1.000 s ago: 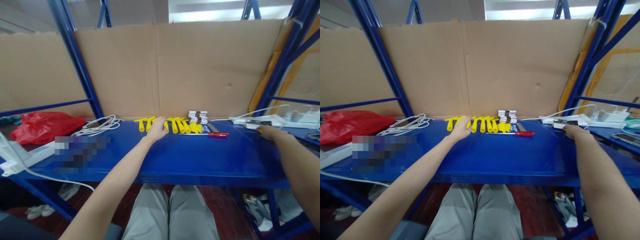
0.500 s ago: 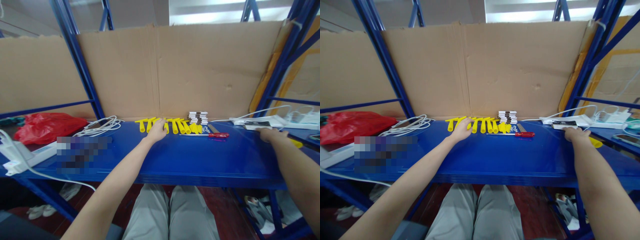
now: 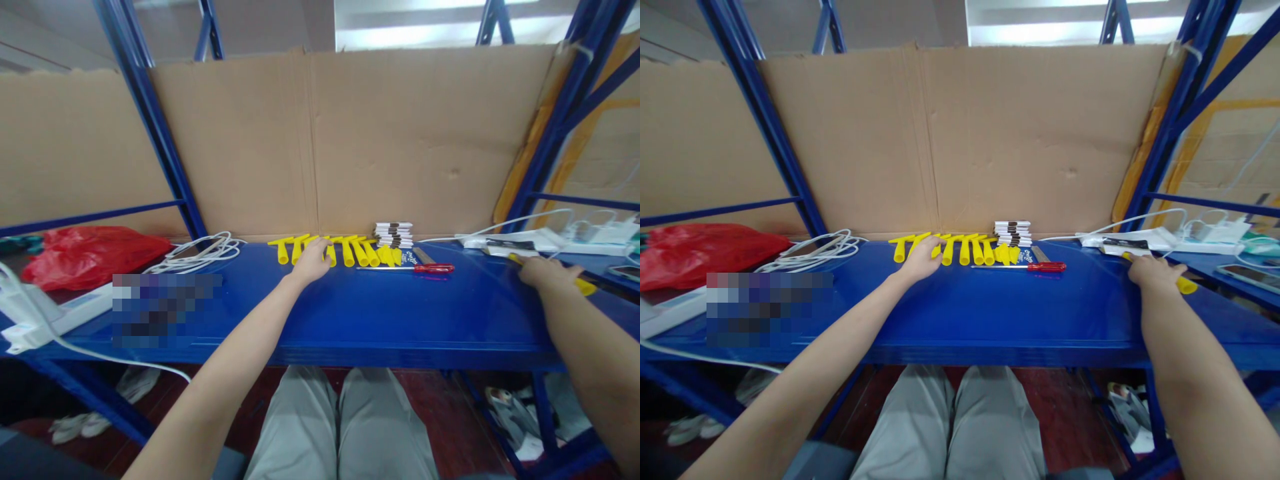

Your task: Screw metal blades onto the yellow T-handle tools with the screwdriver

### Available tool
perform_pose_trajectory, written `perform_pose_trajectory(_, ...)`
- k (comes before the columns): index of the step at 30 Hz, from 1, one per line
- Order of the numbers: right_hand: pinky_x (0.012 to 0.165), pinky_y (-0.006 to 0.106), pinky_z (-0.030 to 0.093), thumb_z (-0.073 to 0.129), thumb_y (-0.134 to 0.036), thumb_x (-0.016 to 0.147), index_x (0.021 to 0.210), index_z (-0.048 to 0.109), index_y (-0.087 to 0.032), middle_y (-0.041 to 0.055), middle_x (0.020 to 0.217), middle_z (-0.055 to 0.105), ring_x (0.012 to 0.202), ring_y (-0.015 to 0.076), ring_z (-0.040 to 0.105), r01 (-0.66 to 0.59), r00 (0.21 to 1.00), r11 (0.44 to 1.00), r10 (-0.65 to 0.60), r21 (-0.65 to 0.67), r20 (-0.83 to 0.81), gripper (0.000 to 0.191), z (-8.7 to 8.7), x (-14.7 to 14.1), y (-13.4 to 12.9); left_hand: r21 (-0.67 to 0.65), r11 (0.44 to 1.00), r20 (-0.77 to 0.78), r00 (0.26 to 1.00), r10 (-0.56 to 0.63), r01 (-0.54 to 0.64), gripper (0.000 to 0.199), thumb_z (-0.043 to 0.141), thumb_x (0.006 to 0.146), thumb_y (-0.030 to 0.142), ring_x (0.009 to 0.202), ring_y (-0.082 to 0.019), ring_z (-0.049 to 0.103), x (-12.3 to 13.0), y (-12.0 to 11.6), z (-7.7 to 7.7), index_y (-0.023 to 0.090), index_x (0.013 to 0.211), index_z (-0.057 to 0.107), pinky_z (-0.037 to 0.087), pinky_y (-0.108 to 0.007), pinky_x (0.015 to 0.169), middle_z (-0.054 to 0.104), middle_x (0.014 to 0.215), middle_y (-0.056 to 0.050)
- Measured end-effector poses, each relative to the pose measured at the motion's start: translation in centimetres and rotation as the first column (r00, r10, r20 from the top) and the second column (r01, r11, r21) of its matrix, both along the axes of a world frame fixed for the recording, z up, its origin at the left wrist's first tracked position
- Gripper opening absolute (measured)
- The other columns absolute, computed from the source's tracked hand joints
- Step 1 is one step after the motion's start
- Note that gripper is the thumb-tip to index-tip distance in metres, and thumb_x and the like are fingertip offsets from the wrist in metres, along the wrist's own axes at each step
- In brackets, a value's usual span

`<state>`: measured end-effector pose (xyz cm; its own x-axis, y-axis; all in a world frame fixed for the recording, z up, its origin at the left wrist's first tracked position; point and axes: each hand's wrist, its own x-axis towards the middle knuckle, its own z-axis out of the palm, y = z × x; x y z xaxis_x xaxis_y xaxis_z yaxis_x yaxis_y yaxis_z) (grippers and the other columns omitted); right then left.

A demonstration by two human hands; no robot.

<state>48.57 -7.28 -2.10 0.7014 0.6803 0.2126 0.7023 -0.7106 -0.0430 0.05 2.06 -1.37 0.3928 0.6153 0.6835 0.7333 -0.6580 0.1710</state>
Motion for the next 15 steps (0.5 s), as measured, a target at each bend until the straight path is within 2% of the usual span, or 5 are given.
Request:
perform_pose_trajectory(7, 0.093, 0.064, 0.029, 0.042, -0.011, 0.083, 0.124, 0.063, -0.018, 0.0308, 0.127, 0.055, 0.124, 0.0372, 0.047, 0.0, 0.999, 0.998, 0.002, 0.06, -0.033, 0.047, 0.5, -0.6, -0.3, -0.009, 1.0, 0.007, 1.0, -0.009, 0.009, 0.035, 0.05, 0.071, 0.005, 0.106, -0.023, 0.06, 0.0, -0.1, 0.0, 0.012, 0.101, 0.064, 0.045, -0.039, 0.1, 0.067, 0.107, -0.011)
perform_pose_trajectory(13, 0.097, 0.061, 0.025, 0.043, -0.008, 0.082, 0.128, 0.059, -0.013, 0.0312, 0.132, 0.051, 0.13, 0.0361, 0.041, 0.037, 0.994, 0.996, -0.029, 0.079, -0.103, 0.049, 0.9, -1.0, -0.2, -0.006, 1.0, 0.013, 1.0, -0.002, 0.002, 0.033, 0.049, 0.071, 0.006, 0.103, -0.023, 0.061, -0.2, 0.3, -0.2, 0.014, 0.099, 0.065, 0.046, -0.039, 0.098, 0.067, 0.104, -0.009)
perform_pose_trajectory(15, 0.095, 0.061, 0.027, 0.045, -0.007, 0.081, 0.126, 0.061, -0.013, 0.0312, 0.129, 0.053, 0.128, 0.0365, 0.044, 0.042, 0.995, 0.996, -0.034, 0.084, -0.092, 0.048, 0.6, -0.6, 0.0, -0.005, 1.0, 0.009, 1.0, 0.002, -0.002, 0.032, 0.049, 0.071, 0.006, 0.101, -0.022, 0.061, -0.2, 0.4, -0.3, 0.014, 0.098, 0.066, 0.046, -0.039, 0.097, 0.068, 0.103, -0.009)
